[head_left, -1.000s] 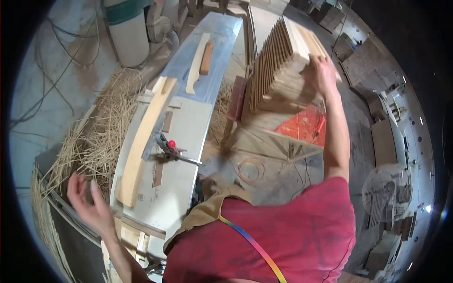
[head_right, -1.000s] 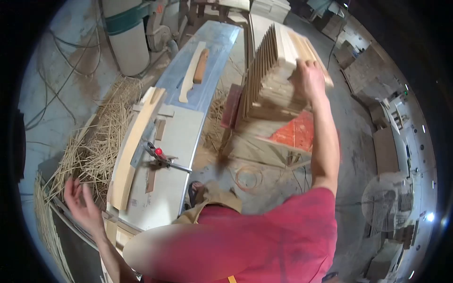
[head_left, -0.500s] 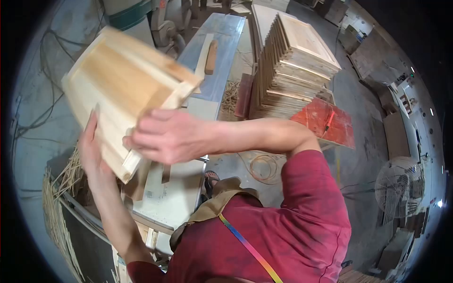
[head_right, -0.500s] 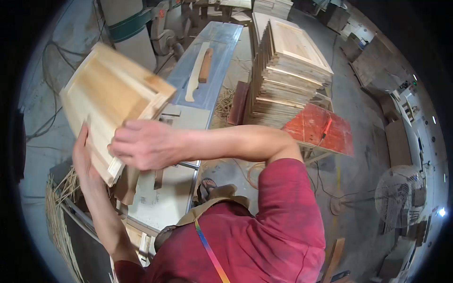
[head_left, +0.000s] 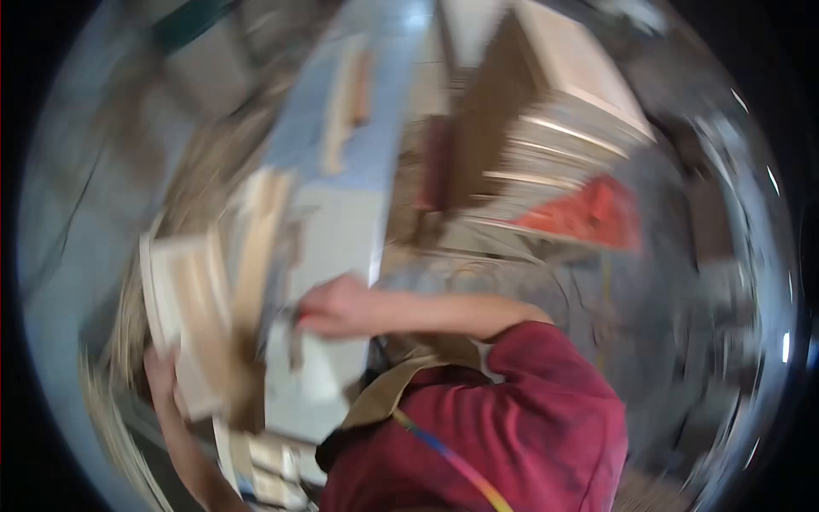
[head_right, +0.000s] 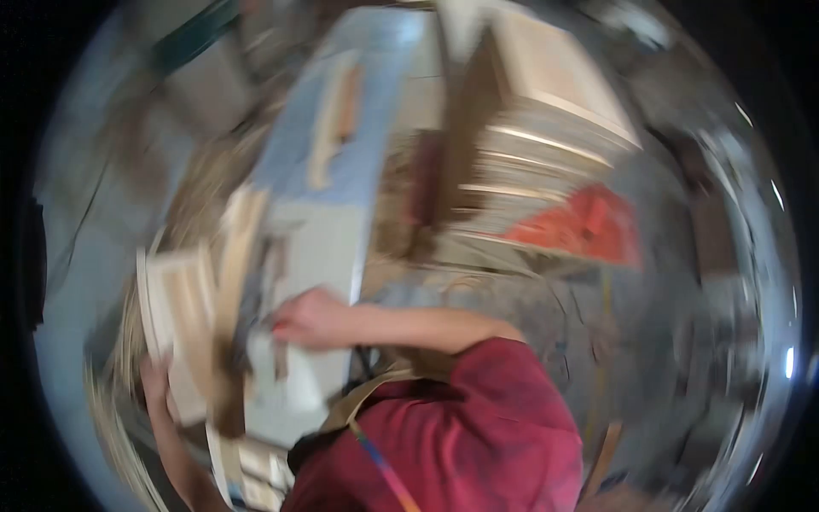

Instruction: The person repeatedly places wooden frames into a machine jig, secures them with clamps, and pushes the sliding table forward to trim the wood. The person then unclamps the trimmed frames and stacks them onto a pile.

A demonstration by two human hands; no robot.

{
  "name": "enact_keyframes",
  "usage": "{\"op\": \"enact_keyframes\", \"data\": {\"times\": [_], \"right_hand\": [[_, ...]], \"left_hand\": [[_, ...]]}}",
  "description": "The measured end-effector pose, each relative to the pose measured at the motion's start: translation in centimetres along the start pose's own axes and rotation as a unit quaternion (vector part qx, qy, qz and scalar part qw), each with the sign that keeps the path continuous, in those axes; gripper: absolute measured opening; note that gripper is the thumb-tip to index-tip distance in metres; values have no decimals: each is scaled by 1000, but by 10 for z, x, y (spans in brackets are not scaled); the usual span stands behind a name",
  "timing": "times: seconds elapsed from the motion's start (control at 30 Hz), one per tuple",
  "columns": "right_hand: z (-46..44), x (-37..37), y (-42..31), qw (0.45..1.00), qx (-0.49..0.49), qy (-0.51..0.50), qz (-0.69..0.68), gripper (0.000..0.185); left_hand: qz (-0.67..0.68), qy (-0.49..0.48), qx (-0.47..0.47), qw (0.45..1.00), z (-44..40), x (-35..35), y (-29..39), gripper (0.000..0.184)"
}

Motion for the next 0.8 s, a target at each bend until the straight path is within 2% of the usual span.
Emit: {"op": "enact_keyframes", "data": {"times": [0.03,0.07,0.1,0.17,0.23,0.27,0.3,0.37,0.5,0.63,0.73,0.8], "right_hand": [[0,4,0,999,6,-6,43,27],[-1,7,0,997,32,-9,75,26],[-5,3,-9,995,45,-9,91,24],[-8,8,-13,993,56,-7,104,22],[-12,18,-14,986,35,-37,161,18],[-14,15,-15,986,32,-32,163,18],[-15,16,-19,980,24,-71,183,18],[-6,17,-18,962,17,-152,225,18],[17,21,-12,954,115,-165,223,16],[36,-3,-24,950,160,-188,194,15],[61,-5,-18,955,107,-178,211,16],[74,4,-11,948,106,-196,228,17]], "left_hand": [[-8,61,48,997,-7,19,15,43],[26,-25,83,996,-22,39,31,47],[-19,-59,66,996,-27,52,44,47],[49,-61,30,997,-35,78,50,40],[-104,-64,55,991,-52,105,25,37],[-157,-67,49,984,-62,117,9,38],[-168,-90,30,981,-73,134,-4,39],[-123,-141,-22,982,-98,170,-25,42],[53,-225,-96,968,-136,205,-32,47],[199,-307,-128,922,-158,218,-30,53],[274,-355,-128,885,-168,220,-30,57],[309,-365,-122,870,-169,214,-40,60]]}}
Point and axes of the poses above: each hand's wrist, its own z-axis away from the middle knuckle, its own x-axis out of the palm, y = z × x, the point moved 5 cm from there along -z, towards the middle knuckle, and after that the axes turned 2 degrees about -z, right-handed, at the moved point
